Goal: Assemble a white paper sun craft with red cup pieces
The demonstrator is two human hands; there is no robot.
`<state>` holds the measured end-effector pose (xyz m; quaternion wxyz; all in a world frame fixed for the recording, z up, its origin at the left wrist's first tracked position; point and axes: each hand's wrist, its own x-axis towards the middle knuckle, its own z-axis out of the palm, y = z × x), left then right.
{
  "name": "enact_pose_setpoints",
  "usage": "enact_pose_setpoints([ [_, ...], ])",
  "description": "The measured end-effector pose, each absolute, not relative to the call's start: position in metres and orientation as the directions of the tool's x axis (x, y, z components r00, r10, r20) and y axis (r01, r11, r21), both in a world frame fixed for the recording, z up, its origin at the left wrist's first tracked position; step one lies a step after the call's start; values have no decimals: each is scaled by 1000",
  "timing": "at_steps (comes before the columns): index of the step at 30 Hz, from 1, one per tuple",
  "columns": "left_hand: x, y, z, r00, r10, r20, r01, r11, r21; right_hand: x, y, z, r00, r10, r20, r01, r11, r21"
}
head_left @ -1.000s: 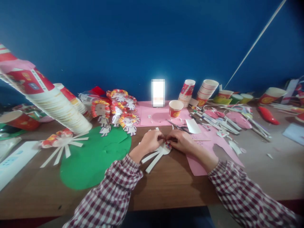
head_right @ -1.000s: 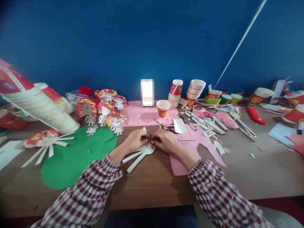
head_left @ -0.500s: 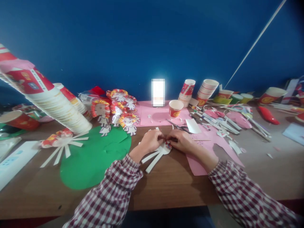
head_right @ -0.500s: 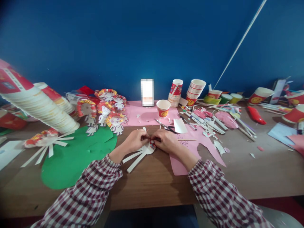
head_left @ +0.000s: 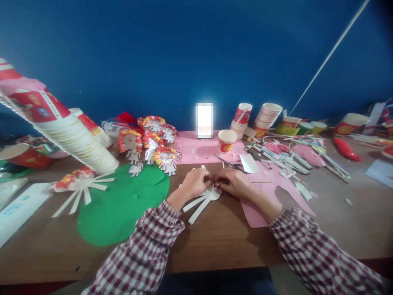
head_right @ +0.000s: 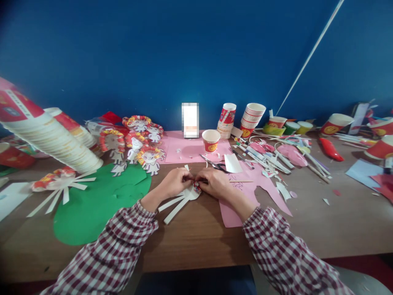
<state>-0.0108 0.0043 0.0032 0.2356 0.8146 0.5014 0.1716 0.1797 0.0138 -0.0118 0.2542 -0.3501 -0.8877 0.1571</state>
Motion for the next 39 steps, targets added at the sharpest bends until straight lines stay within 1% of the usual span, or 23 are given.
enact_pose_setpoints([
  [5, -11, 4, 4, 428, 903, 32, 742, -372, 558, 179, 11, -8, -615, 713, 336, 558, 695, -454],
  [27, -11, 5, 4, 443, 896, 33, 740, -386, 550, 180, 14, -12, -630, 693, 351, 518, 712, -474],
  [39, -10, 4, 6, 432, 901, 34, 748, -379, 544, 179, 12, -11, -605, 709, 363, 550, 701, -454],
])
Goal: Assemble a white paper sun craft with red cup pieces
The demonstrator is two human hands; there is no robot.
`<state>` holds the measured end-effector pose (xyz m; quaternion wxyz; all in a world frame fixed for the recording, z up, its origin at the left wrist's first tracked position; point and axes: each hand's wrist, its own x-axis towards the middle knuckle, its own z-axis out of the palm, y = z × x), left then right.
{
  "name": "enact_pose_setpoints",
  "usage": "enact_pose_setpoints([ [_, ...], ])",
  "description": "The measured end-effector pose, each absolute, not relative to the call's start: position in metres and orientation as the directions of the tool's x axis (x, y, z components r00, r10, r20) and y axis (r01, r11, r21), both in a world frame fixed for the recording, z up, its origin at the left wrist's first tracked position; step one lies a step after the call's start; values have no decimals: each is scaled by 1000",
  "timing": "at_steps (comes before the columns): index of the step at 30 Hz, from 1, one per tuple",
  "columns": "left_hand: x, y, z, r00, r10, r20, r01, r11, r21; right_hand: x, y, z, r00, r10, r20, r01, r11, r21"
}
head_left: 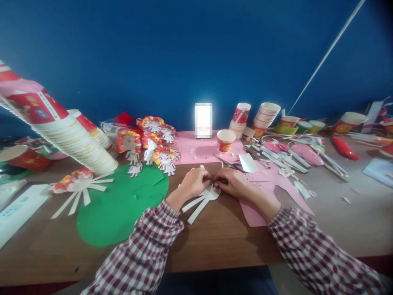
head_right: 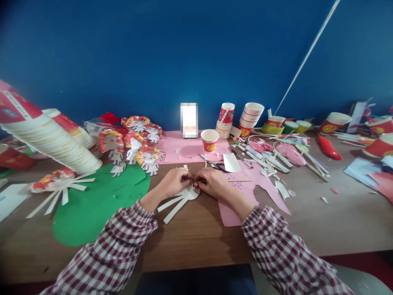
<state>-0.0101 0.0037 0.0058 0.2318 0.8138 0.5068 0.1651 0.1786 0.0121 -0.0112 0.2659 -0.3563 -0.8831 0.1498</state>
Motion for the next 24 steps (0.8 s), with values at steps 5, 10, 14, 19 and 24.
enact_pose_setpoints([
  [5, -11, 4, 5, 432, 902, 29, 750, -377, 543, 179, 12, -11, -609, 703, 367, 548, 707, -447],
  [10, -11, 4, 4, 432, 901, 36, 742, -378, 554, 178, 11, -7, -611, 709, 352, 556, 701, -447],
  [14, -11, 5, 4, 435, 900, 31, 742, -378, 554, 179, 11, -6, -617, 707, 347, 543, 701, -463],
  [19, -10, 4, 5, 427, 904, 24, 742, -365, 563, 180, 13, -12, -621, 700, 353, 533, 707, -465],
  [24, -11, 3, 5, 422, 906, 40, 735, -367, 570, 180, 14, -16, -616, 697, 367, 526, 710, -468],
])
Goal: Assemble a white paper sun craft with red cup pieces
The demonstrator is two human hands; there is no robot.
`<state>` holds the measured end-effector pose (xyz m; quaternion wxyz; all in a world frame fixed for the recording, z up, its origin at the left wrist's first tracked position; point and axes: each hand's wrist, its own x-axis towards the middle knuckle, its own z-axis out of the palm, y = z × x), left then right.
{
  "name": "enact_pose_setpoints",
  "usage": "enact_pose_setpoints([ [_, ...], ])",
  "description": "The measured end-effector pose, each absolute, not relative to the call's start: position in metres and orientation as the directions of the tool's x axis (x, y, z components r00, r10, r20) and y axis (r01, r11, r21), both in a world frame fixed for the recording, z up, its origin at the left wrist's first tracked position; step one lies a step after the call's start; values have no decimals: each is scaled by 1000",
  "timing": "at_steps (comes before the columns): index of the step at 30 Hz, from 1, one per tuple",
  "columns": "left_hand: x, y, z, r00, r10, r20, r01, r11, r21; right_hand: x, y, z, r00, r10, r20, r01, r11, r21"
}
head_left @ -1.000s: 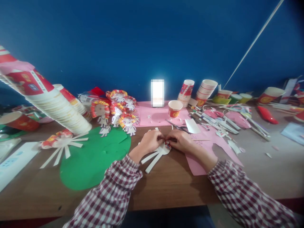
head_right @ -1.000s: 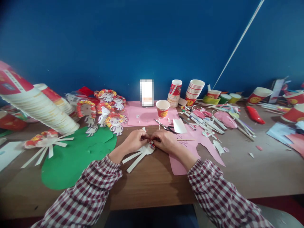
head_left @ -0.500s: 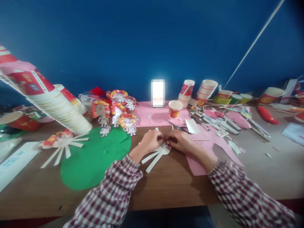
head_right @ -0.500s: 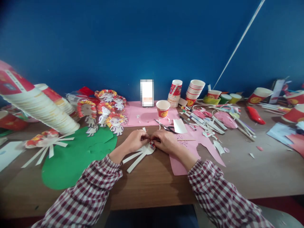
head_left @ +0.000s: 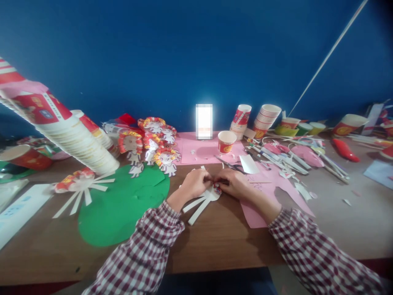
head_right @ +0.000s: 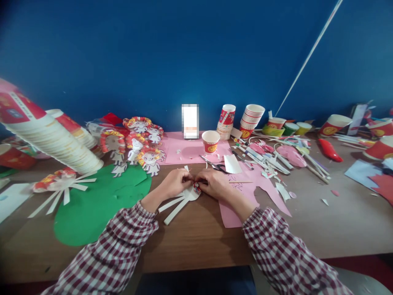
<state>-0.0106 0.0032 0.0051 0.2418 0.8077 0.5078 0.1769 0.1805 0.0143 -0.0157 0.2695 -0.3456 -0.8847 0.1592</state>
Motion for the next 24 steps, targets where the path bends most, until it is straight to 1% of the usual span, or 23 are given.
enact_pose_setpoints([
  [10, -11, 3, 4, 436, 898, 59, 713, -385, 586, 180, 15, -15, -620, 692, 369, 518, 714, -470],
  [24, -11, 4, 3, 430, 900, 70, 723, -389, 571, 181, 13, -16, -602, 708, 370, 552, 703, -449],
])
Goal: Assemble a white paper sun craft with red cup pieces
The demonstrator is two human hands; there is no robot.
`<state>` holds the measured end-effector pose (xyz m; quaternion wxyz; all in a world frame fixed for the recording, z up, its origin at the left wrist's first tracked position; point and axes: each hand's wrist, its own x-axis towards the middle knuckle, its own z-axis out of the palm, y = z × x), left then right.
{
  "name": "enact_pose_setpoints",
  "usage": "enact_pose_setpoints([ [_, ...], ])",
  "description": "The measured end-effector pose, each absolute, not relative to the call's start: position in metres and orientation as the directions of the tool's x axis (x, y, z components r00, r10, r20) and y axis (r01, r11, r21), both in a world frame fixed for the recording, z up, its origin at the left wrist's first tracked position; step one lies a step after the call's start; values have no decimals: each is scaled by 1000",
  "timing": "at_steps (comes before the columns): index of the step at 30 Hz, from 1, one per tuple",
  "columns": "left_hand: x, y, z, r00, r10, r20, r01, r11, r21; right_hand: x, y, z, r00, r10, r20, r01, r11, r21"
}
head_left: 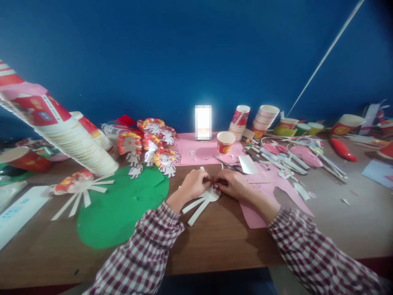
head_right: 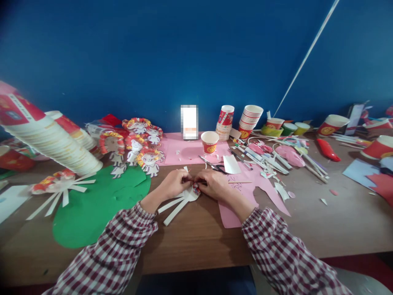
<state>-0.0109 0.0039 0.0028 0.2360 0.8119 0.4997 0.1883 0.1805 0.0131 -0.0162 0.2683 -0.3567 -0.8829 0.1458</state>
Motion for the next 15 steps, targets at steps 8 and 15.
enact_pose_setpoints([
  [8, -11, 3, 4, 429, 901, 61, 723, -383, 575, 181, 14, -16, -613, 699, 369, 532, 710, -461],
  [15, -11, 4, 2, 441, 894, 78, 711, -401, 578, 182, 15, -18, -617, 700, 359, 538, 709, -456],
])
